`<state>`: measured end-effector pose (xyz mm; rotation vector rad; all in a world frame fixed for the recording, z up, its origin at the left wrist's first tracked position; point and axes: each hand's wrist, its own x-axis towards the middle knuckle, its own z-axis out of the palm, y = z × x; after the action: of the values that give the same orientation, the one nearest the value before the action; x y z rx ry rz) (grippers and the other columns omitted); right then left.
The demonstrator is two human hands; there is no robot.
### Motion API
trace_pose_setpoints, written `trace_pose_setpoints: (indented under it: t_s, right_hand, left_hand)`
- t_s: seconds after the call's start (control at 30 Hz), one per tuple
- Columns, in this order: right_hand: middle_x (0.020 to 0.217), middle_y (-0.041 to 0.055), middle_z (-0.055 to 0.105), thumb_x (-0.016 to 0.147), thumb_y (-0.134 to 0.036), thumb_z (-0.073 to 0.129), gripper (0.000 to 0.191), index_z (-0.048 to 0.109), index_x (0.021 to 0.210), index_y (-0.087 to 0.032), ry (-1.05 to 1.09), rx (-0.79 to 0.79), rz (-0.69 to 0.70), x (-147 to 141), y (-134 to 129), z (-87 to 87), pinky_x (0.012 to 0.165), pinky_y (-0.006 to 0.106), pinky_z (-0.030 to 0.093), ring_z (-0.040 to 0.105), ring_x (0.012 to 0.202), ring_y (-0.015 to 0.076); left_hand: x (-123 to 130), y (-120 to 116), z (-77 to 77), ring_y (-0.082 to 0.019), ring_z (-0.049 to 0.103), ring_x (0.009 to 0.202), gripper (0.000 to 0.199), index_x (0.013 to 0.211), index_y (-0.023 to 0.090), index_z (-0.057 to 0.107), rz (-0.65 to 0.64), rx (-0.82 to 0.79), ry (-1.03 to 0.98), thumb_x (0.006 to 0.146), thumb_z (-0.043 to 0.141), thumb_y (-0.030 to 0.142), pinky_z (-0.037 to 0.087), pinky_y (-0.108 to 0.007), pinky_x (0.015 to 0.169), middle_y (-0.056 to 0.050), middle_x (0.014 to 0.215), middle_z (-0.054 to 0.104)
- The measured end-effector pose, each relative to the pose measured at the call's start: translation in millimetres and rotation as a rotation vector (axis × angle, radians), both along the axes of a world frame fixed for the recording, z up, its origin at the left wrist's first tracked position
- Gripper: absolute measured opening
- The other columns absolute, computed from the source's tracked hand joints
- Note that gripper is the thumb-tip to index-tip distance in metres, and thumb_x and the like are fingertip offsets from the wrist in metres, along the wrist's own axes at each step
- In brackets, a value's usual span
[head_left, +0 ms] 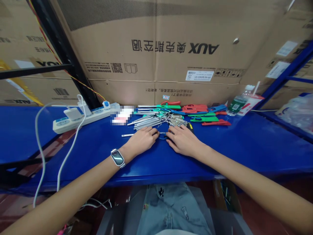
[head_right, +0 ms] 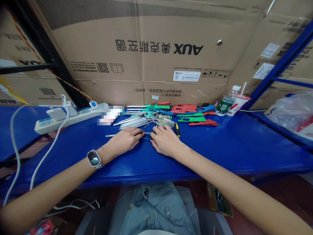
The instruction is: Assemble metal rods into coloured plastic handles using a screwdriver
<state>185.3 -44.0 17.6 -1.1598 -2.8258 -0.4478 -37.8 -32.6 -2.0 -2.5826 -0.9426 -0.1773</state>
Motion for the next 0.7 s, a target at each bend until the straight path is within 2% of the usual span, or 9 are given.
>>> trace_pose_setpoints:
  t_s: [0.13,0.27,0.43,0.7]
  right_hand:
    - [0.115,0.0140,0.067,0.105,-0.031,0.044,0.031,0.069,0.110,-0.014,0.019,0.024,0.011,1,-1,-5.2,0.089,0.040,0.038,0.061,0.104,0.0276]
    - [0.119,0.0144,0.067,0.106,-0.033,0.042,0.034,0.067,0.118,-0.013,0.052,0.037,0.015,4,-2,-11.2,0.089,0.042,0.039,0.062,0.106,0.0283]
    - [0.122,0.0158,0.066,0.107,-0.033,0.041,0.037,0.066,0.123,-0.011,0.056,0.056,0.012,5,-3,-16.0,0.089,0.043,0.040,0.063,0.107,0.0294]
    - [0.124,0.0165,0.066,0.106,-0.030,0.042,0.036,0.063,0.129,-0.011,0.108,0.046,0.001,5,-5,-19.6,0.090,0.043,0.040,0.062,0.110,0.0293]
  left_hand:
    - [0,-1,0.5,-0.025,0.067,0.105,0.028,0.119,0.011,0.069,0.015,0.002,0.003,0.102,0.048,0.016,0.053,-0.039,0.091,-0.013,0.119,0.071]
    - [0,-2,1.6,-0.026,0.066,0.107,0.026,0.118,0.010,0.068,0.026,-0.018,0.000,0.102,0.049,0.017,0.053,-0.039,0.093,-0.013,0.120,0.070]
    - [6,-3,5.4,-0.028,0.061,0.114,0.033,0.129,0.012,0.063,0.004,-0.005,-0.031,0.098,0.052,0.013,0.051,-0.041,0.096,-0.014,0.130,0.063]
    - [13,-1,2.8,-0.028,0.061,0.112,0.035,0.133,0.012,0.063,0.013,-0.047,-0.005,0.101,0.050,0.017,0.052,-0.041,0.095,-0.013,0.126,0.064]
